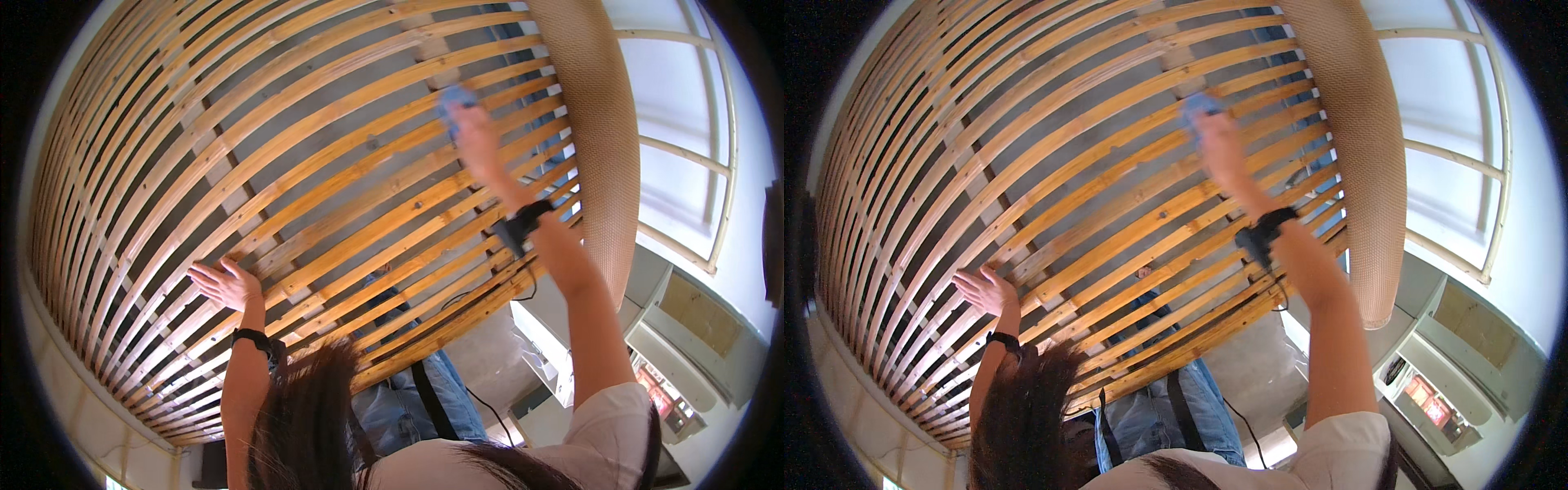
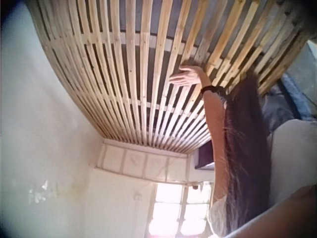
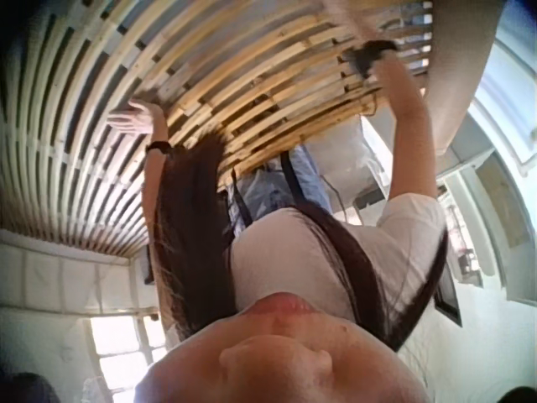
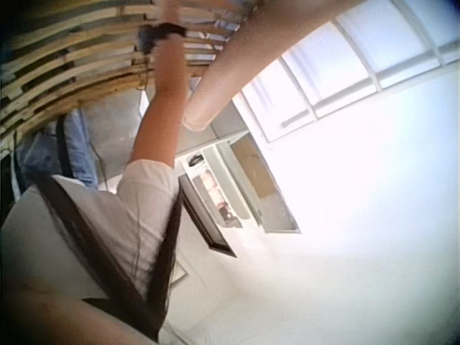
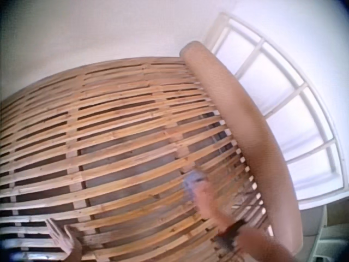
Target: The person wipes down a dark wooden desk, an adjacent door panel, and then cleans individual slats on a large wooden bed frame with a blue cloth.
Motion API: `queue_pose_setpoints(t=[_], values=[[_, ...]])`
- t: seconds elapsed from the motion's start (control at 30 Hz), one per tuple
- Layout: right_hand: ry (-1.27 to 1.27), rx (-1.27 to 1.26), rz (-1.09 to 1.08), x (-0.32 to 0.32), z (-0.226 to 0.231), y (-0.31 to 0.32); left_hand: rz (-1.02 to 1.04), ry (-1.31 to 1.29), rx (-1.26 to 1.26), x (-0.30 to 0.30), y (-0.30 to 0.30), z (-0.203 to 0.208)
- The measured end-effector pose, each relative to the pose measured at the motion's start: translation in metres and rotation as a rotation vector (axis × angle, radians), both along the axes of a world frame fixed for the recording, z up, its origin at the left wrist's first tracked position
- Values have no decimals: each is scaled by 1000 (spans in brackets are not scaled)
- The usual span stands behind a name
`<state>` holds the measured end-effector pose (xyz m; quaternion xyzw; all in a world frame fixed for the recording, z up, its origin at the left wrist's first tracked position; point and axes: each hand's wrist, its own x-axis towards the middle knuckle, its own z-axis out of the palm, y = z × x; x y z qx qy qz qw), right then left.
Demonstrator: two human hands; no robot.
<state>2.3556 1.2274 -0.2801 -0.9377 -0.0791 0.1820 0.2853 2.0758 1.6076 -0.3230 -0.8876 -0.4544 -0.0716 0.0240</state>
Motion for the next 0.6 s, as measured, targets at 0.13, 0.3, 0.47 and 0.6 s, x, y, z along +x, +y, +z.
queue_pose_setpoints(t=[0.13,0.3,0.47,0.6], values=[[-359,38,499,-63,4,72,-34,-9,-1,13,-6,-12],[-118,208,550,-21,19,52,-27,-15,8,3,4,-10],[-536,-24,-104,52,27,-148,-60,-16,9,6,-1,-11],[-506,-75,-215,36,-11,-186,-66,-35,-17,16,-7,-14]])
